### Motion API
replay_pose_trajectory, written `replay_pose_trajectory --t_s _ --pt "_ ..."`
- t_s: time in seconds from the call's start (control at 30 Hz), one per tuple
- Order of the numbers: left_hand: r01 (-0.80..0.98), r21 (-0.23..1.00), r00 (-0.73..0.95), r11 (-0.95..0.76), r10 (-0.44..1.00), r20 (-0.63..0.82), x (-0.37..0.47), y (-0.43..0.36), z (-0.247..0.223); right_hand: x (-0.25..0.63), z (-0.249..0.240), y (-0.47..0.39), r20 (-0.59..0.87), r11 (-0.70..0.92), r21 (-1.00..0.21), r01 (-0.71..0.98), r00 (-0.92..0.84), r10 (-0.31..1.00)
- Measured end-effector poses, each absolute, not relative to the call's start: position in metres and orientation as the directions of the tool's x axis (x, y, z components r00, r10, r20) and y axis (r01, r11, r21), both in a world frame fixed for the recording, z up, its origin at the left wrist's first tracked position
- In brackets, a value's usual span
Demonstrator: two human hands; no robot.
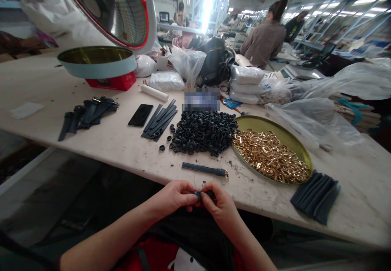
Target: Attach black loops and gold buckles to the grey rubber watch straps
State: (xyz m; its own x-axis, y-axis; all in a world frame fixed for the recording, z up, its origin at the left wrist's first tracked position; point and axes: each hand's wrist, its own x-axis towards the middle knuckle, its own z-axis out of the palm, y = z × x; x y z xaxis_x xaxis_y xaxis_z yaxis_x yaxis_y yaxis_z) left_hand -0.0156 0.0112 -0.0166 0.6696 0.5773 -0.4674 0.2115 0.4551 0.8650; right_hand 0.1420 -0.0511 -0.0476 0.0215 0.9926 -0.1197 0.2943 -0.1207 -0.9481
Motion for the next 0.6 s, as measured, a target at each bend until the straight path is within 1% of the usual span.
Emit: replay_pose_trajectory --t_s 0.07,0.13,0.3,0.43,0.5,0.6 --pt "0.213 0.857 0.669 0.469 0.569 -0.478 -0.013 0.012 -0.019 0.146 -0.046 -0.051 -0.069 -0.054 -0.936 0.349 -0.029 0.997" --pt "0.256 0.864 0.686 0.433 0.548 -0.478 -0.010 0.013 -0.019 0.150 -0.046 -0.051 -0.052 -0.023 -0.927 0.375 -0.067 0.996" --pt "0.360 0.893 0.736 0.270 0.506 -0.450 -0.008 0.018 -0.018 0.156 -0.050 -0.052 -0.045 0.006 -0.912 0.410 -0.114 0.993" --pt "0.481 0.868 0.728 0.124 0.495 -0.475 -0.007 0.021 -0.017 0.155 -0.056 -0.056 0.001 0.052 -0.849 0.526 -0.095 0.995" --pt "0.483 0.874 0.742 0.051 0.507 -0.439 -0.004 0.021 -0.016 0.153 -0.059 -0.058 0.045 0.077 -0.817 0.572 -0.070 0.997" --pt "0.461 0.879 0.771 -0.121 0.545 -0.329 0.007 0.026 -0.016 0.154 -0.062 -0.053 0.123 0.104 -0.781 0.615 -0.011 0.992"
